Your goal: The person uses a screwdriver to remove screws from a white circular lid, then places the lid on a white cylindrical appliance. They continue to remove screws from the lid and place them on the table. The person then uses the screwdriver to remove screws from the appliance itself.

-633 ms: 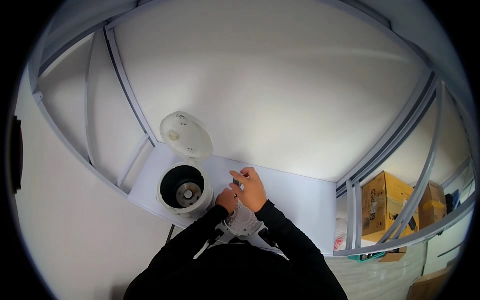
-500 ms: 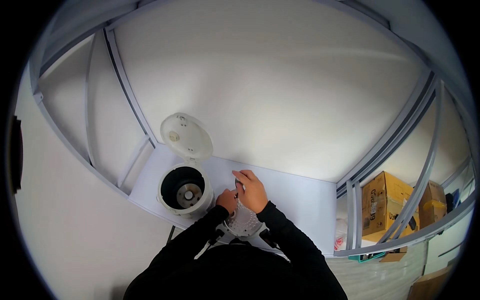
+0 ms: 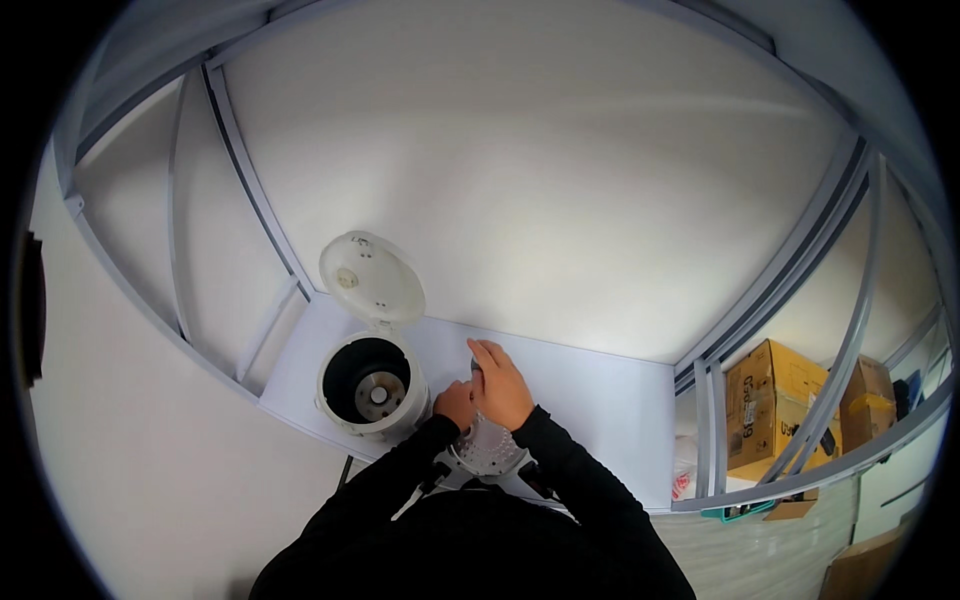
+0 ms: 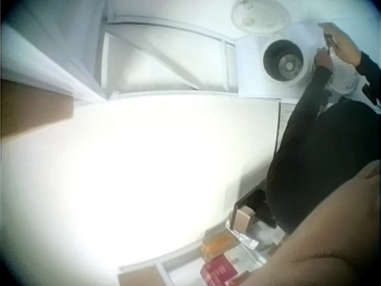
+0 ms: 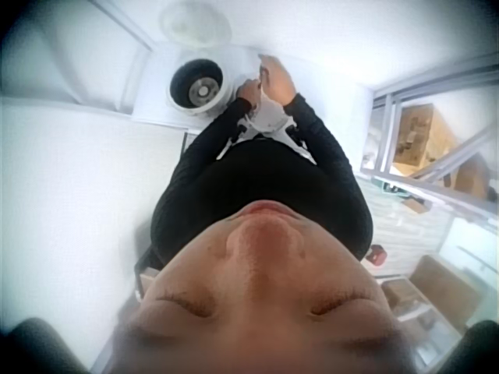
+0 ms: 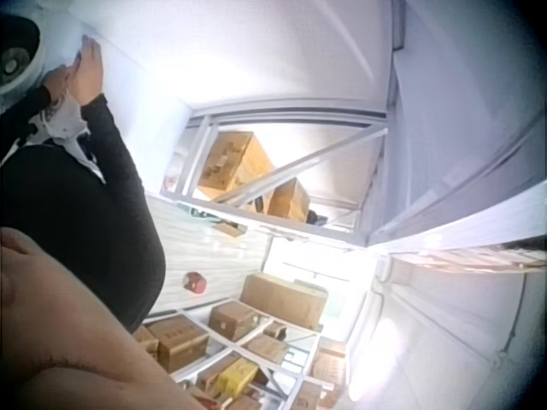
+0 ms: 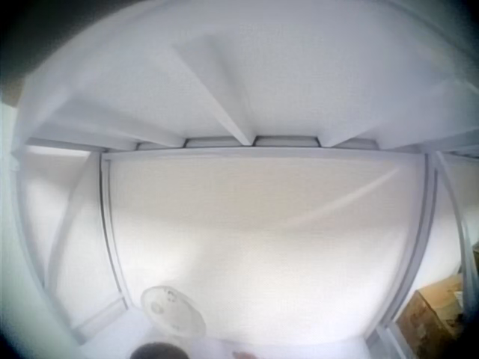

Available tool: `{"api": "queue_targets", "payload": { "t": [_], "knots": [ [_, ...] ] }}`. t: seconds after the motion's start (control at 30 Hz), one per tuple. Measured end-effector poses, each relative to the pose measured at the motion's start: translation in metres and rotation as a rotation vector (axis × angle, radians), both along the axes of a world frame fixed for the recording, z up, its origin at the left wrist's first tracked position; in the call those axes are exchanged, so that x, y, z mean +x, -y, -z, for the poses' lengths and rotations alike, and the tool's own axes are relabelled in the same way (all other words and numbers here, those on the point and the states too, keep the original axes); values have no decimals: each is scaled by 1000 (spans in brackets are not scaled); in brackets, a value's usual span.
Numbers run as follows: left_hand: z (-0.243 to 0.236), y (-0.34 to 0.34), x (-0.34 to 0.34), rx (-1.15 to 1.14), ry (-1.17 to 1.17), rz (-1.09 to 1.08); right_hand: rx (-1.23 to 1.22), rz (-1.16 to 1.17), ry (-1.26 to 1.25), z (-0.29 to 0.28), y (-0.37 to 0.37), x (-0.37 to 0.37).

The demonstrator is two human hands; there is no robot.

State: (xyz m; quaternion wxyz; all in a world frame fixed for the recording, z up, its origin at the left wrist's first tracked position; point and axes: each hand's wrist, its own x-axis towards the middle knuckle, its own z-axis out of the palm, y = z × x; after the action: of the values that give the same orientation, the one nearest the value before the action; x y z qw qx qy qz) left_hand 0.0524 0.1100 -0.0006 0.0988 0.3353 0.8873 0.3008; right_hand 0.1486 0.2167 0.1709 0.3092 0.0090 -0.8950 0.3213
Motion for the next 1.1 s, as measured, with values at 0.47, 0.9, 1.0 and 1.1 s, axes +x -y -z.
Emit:
{"api": "queue_targets", "payload": {
  "t": [0.47, 0.9, 1.0, 1.1],
  "knots": [
    [-6, 2, -1, -36, -5, 0, 24, -43, 144, -12, -4, -3],
    [-5, 5, 0, 181, 81, -31, -147, 126, 27, -3, -33, 3],
    [-7, 8, 3, 173, 45, 23, -169, 178, -4, -5, -41, 8],
    [-9, 11, 3, 62, 1, 125, -190, 170, -7, -10, -43, 13]
  ]
}}
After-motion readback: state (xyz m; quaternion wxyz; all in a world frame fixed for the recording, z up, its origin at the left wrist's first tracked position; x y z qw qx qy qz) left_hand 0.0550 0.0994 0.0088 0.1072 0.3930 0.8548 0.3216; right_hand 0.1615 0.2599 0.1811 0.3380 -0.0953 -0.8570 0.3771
